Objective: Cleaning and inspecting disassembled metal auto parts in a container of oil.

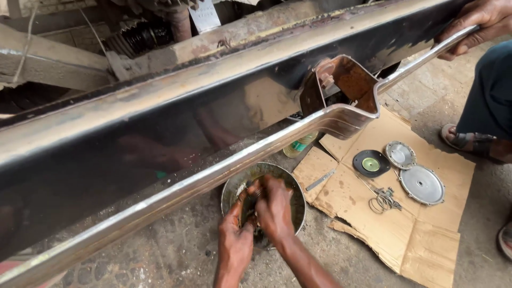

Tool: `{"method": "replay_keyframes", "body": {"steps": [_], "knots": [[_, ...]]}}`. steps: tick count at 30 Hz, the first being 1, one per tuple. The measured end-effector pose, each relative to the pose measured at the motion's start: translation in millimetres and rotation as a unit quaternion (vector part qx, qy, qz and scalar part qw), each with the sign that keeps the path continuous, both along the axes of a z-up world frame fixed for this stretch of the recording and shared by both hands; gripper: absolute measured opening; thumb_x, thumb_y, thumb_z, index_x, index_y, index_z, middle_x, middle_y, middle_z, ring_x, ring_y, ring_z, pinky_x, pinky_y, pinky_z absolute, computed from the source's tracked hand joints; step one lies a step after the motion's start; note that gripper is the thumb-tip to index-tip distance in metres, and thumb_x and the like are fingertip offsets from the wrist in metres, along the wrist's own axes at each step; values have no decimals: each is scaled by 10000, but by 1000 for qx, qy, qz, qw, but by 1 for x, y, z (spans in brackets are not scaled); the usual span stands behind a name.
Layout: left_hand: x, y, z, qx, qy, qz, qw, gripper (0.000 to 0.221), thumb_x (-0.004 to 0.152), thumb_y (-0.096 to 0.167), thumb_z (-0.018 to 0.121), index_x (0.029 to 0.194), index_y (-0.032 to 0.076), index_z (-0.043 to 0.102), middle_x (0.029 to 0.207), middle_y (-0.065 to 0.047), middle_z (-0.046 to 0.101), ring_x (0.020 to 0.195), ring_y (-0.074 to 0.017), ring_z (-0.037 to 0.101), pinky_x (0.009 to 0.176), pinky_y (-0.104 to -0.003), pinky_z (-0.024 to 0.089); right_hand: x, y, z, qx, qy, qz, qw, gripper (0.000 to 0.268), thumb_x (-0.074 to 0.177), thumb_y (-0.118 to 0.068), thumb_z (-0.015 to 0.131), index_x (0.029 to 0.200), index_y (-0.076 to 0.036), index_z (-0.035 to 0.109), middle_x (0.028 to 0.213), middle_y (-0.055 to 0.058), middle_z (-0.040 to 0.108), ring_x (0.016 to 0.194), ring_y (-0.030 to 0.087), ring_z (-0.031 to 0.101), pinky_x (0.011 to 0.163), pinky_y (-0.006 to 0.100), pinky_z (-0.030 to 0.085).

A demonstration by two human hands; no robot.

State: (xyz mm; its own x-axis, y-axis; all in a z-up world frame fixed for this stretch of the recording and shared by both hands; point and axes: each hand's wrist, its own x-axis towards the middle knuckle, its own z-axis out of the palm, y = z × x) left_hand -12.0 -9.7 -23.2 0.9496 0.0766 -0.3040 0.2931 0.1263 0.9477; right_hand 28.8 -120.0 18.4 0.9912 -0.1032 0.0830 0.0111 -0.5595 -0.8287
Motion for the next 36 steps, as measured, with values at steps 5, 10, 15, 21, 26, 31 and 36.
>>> {"method": "replay_keyframes", "body": {"steps": [5, 10, 15, 21, 26, 31, 36], "knots": [[-3, 7, -10, -3, -38, 16, 999, 560, 820, -155, 507, 1359, -24, 581, 1274, -132, 698, 1149, -195, 671, 995, -327, 525, -8, 7, -5, 45, -36, 24, 998, 141, 793, -41, 627, 917, 26, 627, 822, 183, 648, 761, 326, 620, 724, 451, 487], [7, -9, -25, -48, -65, 17, 997, 662, 753, -195, 451, 1385, -32, 563, 1307, -153, 679, 1189, -226, 643, 1013, -335, 503, -14, 1, 12, 95, 84, -40, 991, 198, 817, -11, 637, 1004, 6, 699, 777, 203, 717, 679, 287, 658, 651, 455, 513], [-12, -11, 17, -157, -26, 2, 987, 595, 805, -161, 500, 1375, -15, 595, 1295, -166, 684, 1188, -247, 664, 1046, -343, 533, 6, -12, 8, 91, 106, -103, 985, 263, 856, 22, 543, 1084, -13, 670, 869, 169, 754, 666, 244, 722, 647, 416, 614], [1, -3, -13, -55, 14, 22, 998, 637, 791, -190, 501, 1398, -12, 573, 1354, -160, 628, 1219, -206, 627, 1051, -334, 503, -6, -8, -40, -72, -91, 25, 993, 246, 706, 75, 510, 862, 2, 685, 771, 179, 722, 685, 291, 671, 697, 465, 577], [-14, 7, 33, -116, 41, 73, 990, 628, 821, -144, 569, 1419, 49, 568, 1298, -133, 697, 1071, -178, 676, 938, -327, 548, 28, -34, -31, -95, 40, 25, 994, 204, 835, 5, 585, 1035, 5, 626, 963, 200, 706, 844, 337, 677, 774, 503, 561], [-11, 29, -16, -196, 22, 126, 972, 505, 841, -127, 593, 1336, -35, 621, 1158, -183, 750, 974, -218, 716, 855, -342, 594, 20, -53, -76, -246, 23, 145, 958, 550, 725, 20, 695, 1258, 53, 565, 1272, 260, 563, 1177, 454, 537, 1018, 546, 493], [7, 40, 15, -147, 87, 97, 980, 421, 864, -42, 582, 1277, -22, 662, 1092, -172, 771, 961, -236, 735, 831, -405, 630, 17, -46, -67, -402, 178, 226, 869, 716, 743, -18, 786, 1394, 10, 490, 1501, 250, 360, 1364, 487, 392, 1141, 568, 373]]}}
